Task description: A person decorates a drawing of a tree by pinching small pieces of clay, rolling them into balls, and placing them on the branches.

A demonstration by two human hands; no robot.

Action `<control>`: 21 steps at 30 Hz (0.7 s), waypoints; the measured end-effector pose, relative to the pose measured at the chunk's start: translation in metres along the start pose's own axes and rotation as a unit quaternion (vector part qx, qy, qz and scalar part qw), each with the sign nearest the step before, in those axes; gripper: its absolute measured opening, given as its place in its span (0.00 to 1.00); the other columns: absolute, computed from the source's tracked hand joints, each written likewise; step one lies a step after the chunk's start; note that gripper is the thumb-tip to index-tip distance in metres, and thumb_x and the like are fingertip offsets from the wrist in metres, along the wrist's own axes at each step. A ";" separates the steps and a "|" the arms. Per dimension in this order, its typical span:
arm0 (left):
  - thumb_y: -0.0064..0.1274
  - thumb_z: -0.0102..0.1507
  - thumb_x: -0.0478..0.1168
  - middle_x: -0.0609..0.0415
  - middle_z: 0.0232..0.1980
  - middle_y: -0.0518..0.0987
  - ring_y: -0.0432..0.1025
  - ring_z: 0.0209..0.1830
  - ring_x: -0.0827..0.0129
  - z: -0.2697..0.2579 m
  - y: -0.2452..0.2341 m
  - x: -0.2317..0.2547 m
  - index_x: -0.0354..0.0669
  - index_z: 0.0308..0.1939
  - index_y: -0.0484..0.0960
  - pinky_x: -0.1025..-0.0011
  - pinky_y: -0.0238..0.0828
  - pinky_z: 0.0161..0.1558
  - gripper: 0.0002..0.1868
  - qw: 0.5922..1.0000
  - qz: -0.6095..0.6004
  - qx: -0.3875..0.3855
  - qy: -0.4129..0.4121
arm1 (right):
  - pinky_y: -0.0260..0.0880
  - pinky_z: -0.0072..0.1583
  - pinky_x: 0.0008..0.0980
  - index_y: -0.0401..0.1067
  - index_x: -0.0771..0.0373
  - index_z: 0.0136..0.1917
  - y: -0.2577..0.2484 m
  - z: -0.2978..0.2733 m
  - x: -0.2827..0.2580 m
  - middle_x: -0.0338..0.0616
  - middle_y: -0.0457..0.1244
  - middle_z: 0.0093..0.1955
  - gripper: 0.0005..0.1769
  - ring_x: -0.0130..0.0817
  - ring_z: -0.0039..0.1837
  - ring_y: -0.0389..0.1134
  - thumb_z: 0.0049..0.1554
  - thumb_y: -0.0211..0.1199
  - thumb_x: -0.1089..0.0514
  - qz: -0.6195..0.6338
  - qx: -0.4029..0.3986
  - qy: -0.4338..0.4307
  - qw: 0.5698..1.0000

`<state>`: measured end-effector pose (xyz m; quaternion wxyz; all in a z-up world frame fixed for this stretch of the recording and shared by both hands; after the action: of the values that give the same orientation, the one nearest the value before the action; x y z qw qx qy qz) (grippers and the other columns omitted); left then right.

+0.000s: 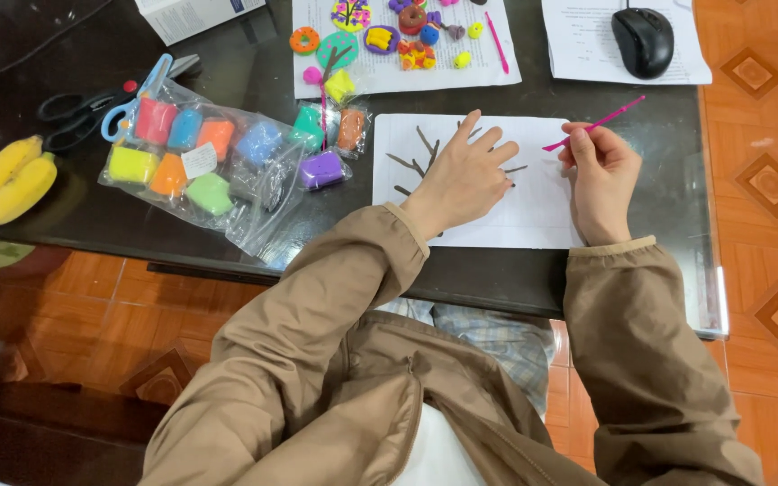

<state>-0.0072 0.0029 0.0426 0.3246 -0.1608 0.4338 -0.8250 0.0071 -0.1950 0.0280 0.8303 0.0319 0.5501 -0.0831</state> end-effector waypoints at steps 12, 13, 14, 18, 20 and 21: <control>0.50 0.65 0.48 0.56 0.54 0.77 0.67 0.63 0.59 0.004 0.019 -0.021 0.47 0.21 0.86 0.40 0.51 0.70 0.20 0.991 -0.096 -0.011 -0.091 | 0.67 0.42 0.21 0.76 0.68 0.55 -0.002 0.002 0.003 0.45 0.61 0.34 0.08 0.25 0.37 0.61 0.71 0.56 0.64 0.018 0.026 0.057 0.998; 0.50 0.65 0.48 0.56 0.54 0.77 0.67 0.63 0.59 0.007 0.020 -0.026 0.47 0.21 0.86 0.40 0.51 0.70 0.20 0.992 -0.093 -0.005 -0.088 | 0.67 0.42 0.21 0.76 0.68 0.55 -0.003 0.006 0.005 0.45 0.61 0.34 0.08 0.25 0.37 0.61 0.71 0.56 0.64 0.018 0.026 0.050 0.998; 0.49 0.65 0.47 0.56 0.54 0.77 0.68 0.63 0.59 0.006 0.022 -0.028 0.49 0.25 0.87 0.41 0.52 0.70 0.18 0.988 -0.126 -0.009 -0.093 | 0.68 0.41 0.22 0.76 0.68 0.55 -0.004 0.007 0.009 0.45 0.62 0.34 0.08 0.25 0.36 0.62 0.71 0.57 0.64 0.018 0.030 0.054 0.998; 0.48 0.65 0.45 0.55 0.57 0.77 0.68 0.65 0.56 0.002 0.022 -0.018 0.55 0.41 0.90 0.37 0.51 0.70 0.13 0.990 -0.123 -0.020 -0.059 | 0.69 0.40 0.22 0.76 0.68 0.55 -0.006 0.007 0.014 0.46 0.62 0.34 0.09 0.26 0.35 0.63 0.71 0.56 0.63 0.008 0.034 0.055 0.998; 0.48 0.64 0.47 0.55 0.59 0.77 0.67 0.66 0.54 0.000 0.016 -0.016 0.56 0.39 0.90 0.36 0.49 0.70 0.13 0.993 -0.110 -0.025 -0.040 | 0.69 0.40 0.22 0.76 0.68 0.55 -0.006 0.008 0.012 0.47 0.62 0.34 0.09 0.26 0.35 0.63 0.71 0.57 0.63 0.014 0.034 0.058 0.998; 0.47 0.64 0.48 0.54 0.60 0.77 0.66 0.67 0.52 0.000 0.014 -0.014 0.57 0.38 0.90 0.34 0.48 0.71 0.14 0.995 -0.095 -0.029 -0.018 | 0.69 0.40 0.22 0.77 0.68 0.55 -0.006 0.008 0.011 0.47 0.63 0.34 0.08 0.26 0.35 0.63 0.71 0.57 0.63 0.022 0.034 0.057 0.998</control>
<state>0.0084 0.0070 0.0314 0.2481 -0.2252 0.4342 -0.8362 0.0179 -0.2033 0.0212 0.7975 0.0772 0.5927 -0.0819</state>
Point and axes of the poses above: each hand's wrist, its own z-axis towards the middle knuckle, its own y-axis out of the palm, x = y × z, the point moved 2 cm from there along z, towards the middle knuckle
